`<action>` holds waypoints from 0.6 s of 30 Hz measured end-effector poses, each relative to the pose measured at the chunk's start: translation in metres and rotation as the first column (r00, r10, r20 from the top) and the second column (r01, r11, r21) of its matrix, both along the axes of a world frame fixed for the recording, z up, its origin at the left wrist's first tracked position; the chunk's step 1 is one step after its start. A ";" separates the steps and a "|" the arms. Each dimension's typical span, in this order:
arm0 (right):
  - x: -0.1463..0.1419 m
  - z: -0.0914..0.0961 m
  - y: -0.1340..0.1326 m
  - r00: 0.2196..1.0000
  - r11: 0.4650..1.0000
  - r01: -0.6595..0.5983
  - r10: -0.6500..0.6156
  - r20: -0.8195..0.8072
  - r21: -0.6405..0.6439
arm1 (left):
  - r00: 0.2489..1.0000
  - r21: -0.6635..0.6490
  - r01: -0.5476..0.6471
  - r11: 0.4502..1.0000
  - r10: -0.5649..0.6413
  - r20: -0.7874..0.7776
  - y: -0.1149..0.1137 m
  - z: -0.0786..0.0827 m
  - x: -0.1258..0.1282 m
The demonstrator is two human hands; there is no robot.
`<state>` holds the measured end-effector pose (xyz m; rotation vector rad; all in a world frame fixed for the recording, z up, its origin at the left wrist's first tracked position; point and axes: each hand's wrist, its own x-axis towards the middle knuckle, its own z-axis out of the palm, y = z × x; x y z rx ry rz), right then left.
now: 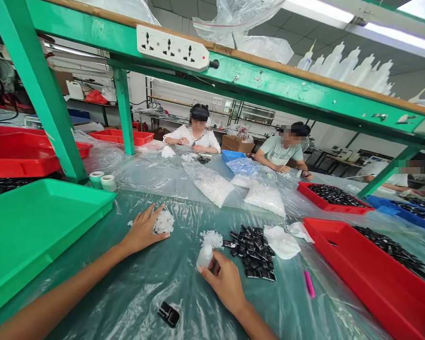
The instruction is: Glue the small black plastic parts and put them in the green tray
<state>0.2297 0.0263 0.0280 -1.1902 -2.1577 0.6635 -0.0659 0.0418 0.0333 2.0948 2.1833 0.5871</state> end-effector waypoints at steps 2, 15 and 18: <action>0.002 0.002 -0.001 1.000 1.000 -0.010 0.010 0.002 -0.003 | 0.999 -0.017 0.032 0.999 -0.032 0.008 0.004 0.003 -0.001; 0.060 0.029 0.025 0.947 0.962 0.160 -0.212 0.240 0.220 | 0.964 0.107 0.223 0.969 -0.235 0.122 -0.057 0.037 0.052; 0.067 0.028 0.034 0.937 0.947 0.194 -0.256 0.237 0.258 | 0.896 0.053 0.410 0.911 -0.413 0.162 -0.098 0.034 0.075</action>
